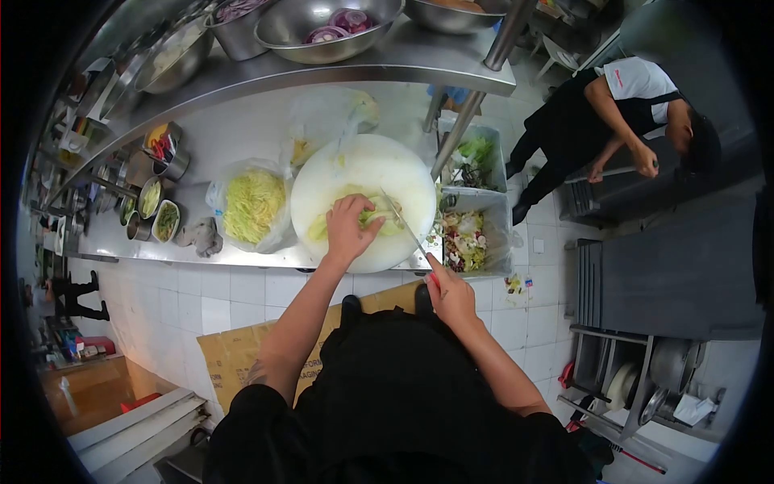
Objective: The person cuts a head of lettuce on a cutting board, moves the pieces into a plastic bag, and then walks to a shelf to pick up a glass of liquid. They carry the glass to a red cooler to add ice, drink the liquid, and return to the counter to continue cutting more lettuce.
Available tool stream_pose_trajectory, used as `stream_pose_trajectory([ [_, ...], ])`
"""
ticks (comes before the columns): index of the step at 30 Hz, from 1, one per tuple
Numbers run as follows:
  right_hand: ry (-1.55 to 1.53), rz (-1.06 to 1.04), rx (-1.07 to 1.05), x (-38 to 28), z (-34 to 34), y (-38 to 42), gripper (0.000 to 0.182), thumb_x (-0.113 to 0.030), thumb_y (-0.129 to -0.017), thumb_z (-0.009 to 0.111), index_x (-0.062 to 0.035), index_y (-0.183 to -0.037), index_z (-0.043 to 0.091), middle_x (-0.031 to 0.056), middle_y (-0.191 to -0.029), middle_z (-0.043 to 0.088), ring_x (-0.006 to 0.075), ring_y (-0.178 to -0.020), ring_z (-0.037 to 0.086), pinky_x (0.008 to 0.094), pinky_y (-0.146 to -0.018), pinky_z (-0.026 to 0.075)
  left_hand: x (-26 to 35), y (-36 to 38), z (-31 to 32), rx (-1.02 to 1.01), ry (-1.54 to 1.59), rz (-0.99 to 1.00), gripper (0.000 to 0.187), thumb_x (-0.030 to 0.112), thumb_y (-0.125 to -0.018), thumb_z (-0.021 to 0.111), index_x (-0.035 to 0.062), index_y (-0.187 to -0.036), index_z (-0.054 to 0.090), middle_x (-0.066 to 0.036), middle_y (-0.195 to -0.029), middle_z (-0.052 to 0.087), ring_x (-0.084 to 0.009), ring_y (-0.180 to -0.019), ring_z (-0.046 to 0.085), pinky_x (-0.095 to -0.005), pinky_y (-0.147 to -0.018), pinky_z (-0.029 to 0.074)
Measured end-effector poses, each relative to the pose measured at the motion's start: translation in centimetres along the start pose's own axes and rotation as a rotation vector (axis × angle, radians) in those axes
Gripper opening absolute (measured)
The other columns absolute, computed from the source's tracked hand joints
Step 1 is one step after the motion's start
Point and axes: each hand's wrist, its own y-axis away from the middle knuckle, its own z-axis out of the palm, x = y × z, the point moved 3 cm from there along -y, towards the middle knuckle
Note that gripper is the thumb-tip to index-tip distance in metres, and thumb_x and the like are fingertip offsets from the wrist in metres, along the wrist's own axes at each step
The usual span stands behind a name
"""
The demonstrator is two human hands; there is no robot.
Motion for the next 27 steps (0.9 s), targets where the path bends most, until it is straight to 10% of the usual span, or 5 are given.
stream_pose_trajectory([
  [14, 0.064, 0.088, -0.479, -2.7, -4.6, -5.4, 0.020, -0.022, -0.112, 0.052, -0.0029, -0.117, 0.049, 0.0293, -0.090, 0.075, 0.0516, -0.086, 0.073, 0.0635, -0.078, 0.056, 0.2, 0.1, -0.3, -0.084, -0.054, 0.064, 0.043, 0.027, -0.083, 0.090, 0.0135, -0.117, 0.068, -0.005, -0.138, 0.068, -0.0326, -0.127, 0.062, -0.0521, -0.100, 0.043],
  [27, 0.011, 0.264, -0.194, 1.7, -5.5, -0.1, 0.023, -0.024, -0.110, 0.059, -0.0021, -0.116, 0.053, 0.0283, -0.084, 0.074, 0.0542, -0.081, 0.071, 0.0656, -0.075, 0.054, -1.1, -1.4, -0.8, -0.312, -0.049, 0.113, 0.078, 0.026, -0.083, 0.093, 0.0093, -0.149, 0.056, -0.017, -0.141, 0.063, -0.0381, -0.139, 0.056, -0.0528, -0.118, 0.043],
])
